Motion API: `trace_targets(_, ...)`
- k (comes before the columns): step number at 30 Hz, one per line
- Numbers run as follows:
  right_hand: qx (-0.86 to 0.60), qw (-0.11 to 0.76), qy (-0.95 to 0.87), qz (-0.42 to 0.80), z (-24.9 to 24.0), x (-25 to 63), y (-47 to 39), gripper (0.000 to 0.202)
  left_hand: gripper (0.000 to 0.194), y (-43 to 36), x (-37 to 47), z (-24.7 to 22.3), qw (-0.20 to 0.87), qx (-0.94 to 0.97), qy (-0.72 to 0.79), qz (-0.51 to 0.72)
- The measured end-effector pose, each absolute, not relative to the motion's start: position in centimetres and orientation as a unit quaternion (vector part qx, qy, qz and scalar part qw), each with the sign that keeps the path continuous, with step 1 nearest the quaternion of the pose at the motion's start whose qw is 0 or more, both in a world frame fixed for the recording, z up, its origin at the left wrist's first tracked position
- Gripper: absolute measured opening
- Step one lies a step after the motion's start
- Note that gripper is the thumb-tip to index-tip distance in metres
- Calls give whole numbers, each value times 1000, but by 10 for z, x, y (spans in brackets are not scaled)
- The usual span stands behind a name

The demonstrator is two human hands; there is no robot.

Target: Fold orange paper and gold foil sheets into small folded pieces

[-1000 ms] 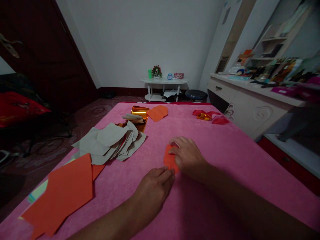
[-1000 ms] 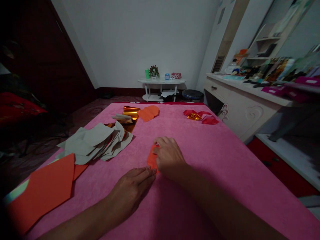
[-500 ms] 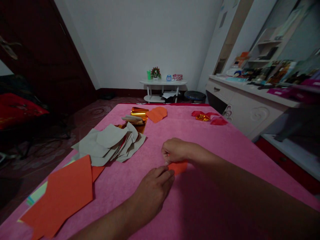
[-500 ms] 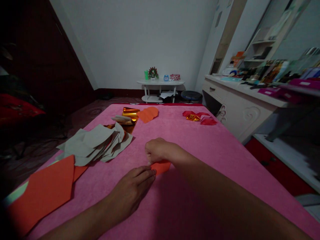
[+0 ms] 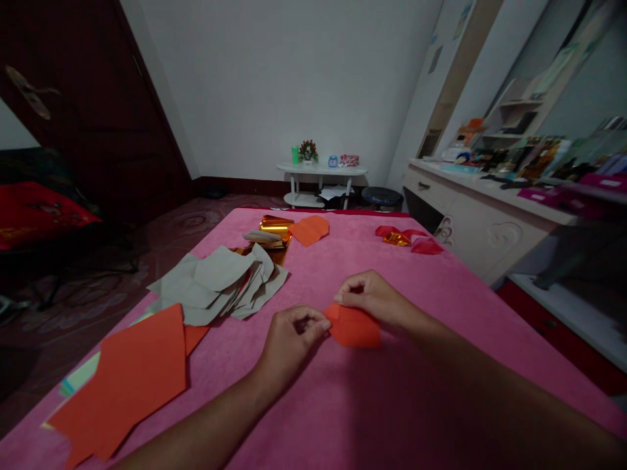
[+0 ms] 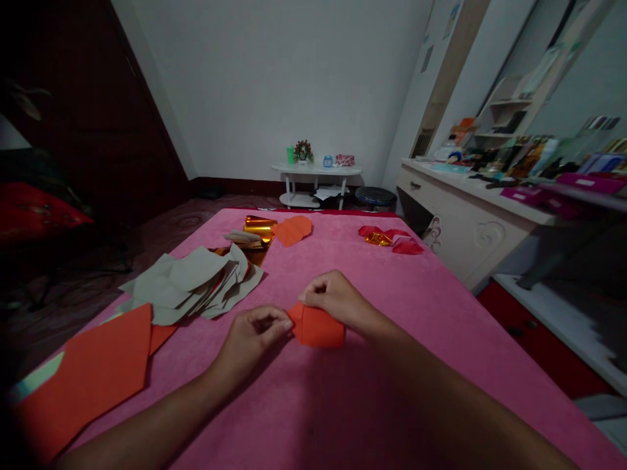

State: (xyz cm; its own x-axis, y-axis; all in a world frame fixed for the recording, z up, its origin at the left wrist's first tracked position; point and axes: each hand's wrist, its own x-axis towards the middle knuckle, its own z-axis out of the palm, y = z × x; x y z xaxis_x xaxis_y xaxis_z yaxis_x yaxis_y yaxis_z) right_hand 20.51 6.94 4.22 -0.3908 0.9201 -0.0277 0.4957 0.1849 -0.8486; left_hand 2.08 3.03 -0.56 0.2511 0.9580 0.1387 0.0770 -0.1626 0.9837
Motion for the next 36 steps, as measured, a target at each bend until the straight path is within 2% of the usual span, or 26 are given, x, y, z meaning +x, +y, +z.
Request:
trace_targets(4,-507,380,-584,508,43,201,50,23,21,30,19,2,581,501,423,482)
trace_targets(7,-513,401,-542,531,43,199,40,25,27,27,19,9,610,461,409,498)
trace_targets(14,-518,424,-562,486,39,197,27,23,32,23,20,10,658,422,405,475)
trace_targets(18,-539,421,-553,476,35,197,19,22,22,24,17,9,671,448,407,429)
trace_targets(26,-555,389,-486,552,26,193,9,15,17,28,19,10,690,426,422,405)
trace_targets(30,-518,380,-507,575,27,195,3,20,18,43,15,29,703,473,413,334)
trace_targets(33,-522,373,-572,511,28,203,-2,15,18,64,11,44,678,573,391,243)
trace_targets(35,-523,389,-656,379,26,210,-5,11,18,78,11,49,652,641,361,182)
trace_targets(36,-508,397,-705,296,24,214,-6,14,17,84,13,49,633,674,348,156)
